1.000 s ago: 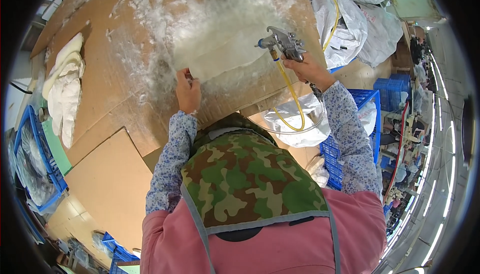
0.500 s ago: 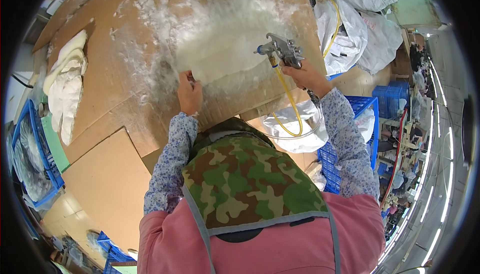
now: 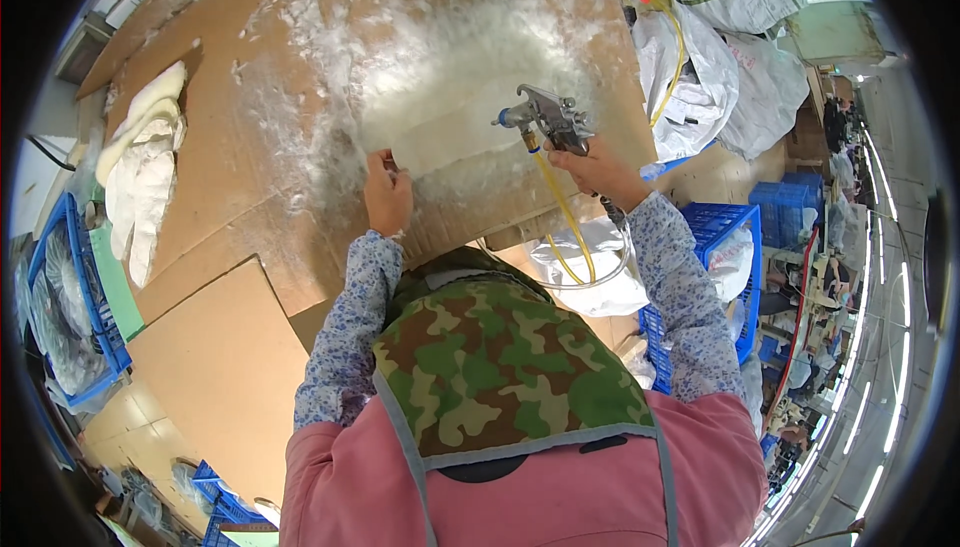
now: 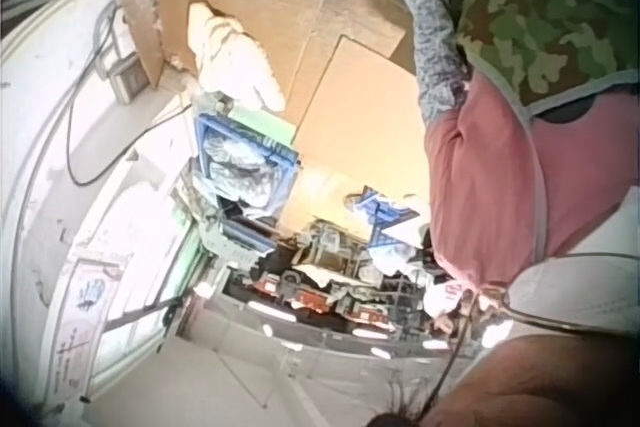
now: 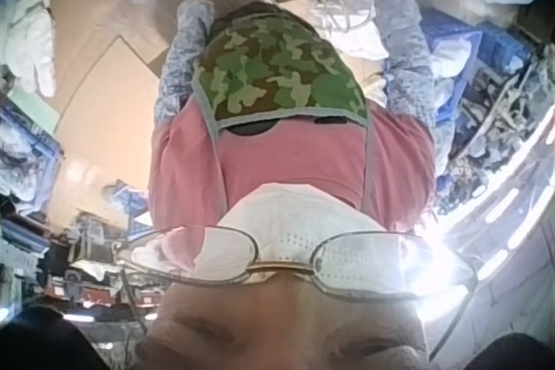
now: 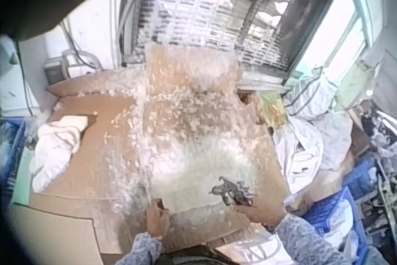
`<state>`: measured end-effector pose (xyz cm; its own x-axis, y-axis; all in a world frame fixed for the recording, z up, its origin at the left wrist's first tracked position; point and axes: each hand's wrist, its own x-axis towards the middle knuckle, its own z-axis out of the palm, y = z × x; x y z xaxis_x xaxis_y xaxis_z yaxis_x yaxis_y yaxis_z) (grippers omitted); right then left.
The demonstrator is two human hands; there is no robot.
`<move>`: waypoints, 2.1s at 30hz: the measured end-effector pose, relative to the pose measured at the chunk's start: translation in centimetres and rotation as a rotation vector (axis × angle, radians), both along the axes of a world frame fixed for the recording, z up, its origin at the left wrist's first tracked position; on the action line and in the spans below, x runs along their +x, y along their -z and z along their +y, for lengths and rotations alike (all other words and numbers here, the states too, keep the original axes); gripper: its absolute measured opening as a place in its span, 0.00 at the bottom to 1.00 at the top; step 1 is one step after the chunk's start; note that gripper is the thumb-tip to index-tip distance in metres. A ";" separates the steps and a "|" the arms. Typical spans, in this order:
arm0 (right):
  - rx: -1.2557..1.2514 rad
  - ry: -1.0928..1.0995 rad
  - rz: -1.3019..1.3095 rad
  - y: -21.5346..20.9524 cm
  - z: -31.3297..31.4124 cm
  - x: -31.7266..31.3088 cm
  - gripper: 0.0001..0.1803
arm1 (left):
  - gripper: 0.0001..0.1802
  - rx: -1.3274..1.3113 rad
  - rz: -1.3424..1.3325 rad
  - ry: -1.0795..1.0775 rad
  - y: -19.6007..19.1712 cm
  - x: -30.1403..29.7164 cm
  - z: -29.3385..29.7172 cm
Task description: Applying adhesive using a spray gun to shoe insoles, wrapping them in a protective cloth, and securing with rubber bands.
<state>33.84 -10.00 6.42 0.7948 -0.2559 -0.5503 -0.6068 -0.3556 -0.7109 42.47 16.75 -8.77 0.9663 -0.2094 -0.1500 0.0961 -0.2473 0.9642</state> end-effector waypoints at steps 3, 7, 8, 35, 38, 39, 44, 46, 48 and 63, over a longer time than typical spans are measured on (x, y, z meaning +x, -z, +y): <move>-0.048 0.004 0.048 0.1 0.3 0.1 0.12 | 0.15 0.017 -0.017 -0.004 0.1 0.0 -0.1; 0.005 -0.013 0.038 0.1 0.6 0.3 0.12 | 0.15 -0.007 -0.012 -0.016 0.1 -0.1 -0.2; 0.027 -0.024 0.024 0.1 0.6 0.3 0.12 | 0.15 0.006 -0.004 -0.024 0.1 -0.1 -0.2; -0.136 0.151 -0.017 1.5 -5.7 -0.4 0.15 | 0.15 0.008 0.019 -0.029 -0.5 -0.3 -0.2; -0.213 0.097 0.023 1.6 -4.9 -1.0 0.15 | 0.15 -0.019 0.111 -0.055 -0.3 -0.2 -0.1; -0.251 0.053 0.069 1.7 -4.5 -1.3 0.16 | 0.15 -0.043 0.112 -0.054 -0.2 -0.2 -0.1; -0.169 -0.044 -0.193 3.3 -0.5 -2.4 0.18 | 0.15 -0.045 0.103 -0.061 0.4 -0.1 -0.1; -0.099 -0.083 -0.278 4.0 1.0 -2.4 0.18 | 0.14 -0.090 0.112 -0.042 0.7 -0.1 -0.1; -0.066 -0.140 -0.315 4.5 2.6 -2.1 0.19 | 0.14 -0.053 0.125 -0.050 0.8 0.0 -0.1; 0.080 -0.174 -0.338 3.5 6.6 -1.5 0.17 | 0.13 -0.009 0.052 -0.042 0.2 -0.1 -0.3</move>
<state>32.38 -3.40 2.91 0.9624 -0.0680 -0.2630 -0.2691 -0.3684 -0.8899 42.40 16.41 -8.94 0.9652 -0.1702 -0.1988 0.1566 -0.2331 0.9598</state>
